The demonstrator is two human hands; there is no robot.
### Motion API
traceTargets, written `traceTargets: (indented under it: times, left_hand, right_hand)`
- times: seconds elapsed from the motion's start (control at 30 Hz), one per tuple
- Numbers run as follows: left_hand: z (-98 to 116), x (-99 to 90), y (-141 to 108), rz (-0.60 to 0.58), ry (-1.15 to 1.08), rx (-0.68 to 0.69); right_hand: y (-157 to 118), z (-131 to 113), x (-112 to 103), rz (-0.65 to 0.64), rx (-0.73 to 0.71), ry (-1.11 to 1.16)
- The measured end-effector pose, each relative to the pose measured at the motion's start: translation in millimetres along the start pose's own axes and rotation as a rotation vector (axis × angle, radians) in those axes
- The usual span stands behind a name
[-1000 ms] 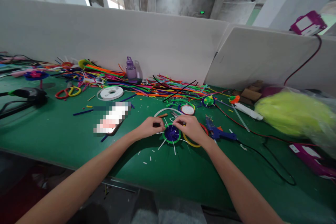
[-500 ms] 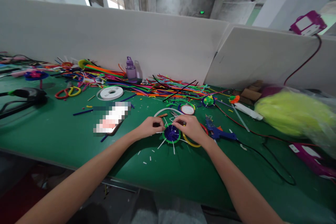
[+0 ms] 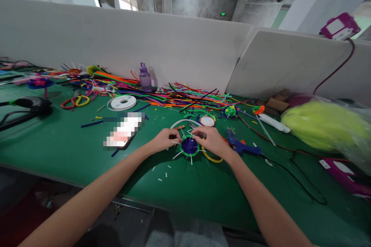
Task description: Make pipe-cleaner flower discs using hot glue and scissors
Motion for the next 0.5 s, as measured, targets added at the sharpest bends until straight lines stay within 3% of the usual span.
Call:
traceTargets:
  times: [0.5]
  left_hand:
    - [9.0,2.0,-1.8,-0.033,-0.045,0.057]
  right_hand:
    - [-2.2,-7.8,-0.6,0.020,-0.050,-0.041]
Point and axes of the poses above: each hand's wrist, its own y-axis towards the middle knuckle, its own x-axis out of the palm, z = x × y, the point moved 6 cm from there along y, towards the middle knuckle, and after that the axes turned 11 degrees about x, right-handed, at the moved point
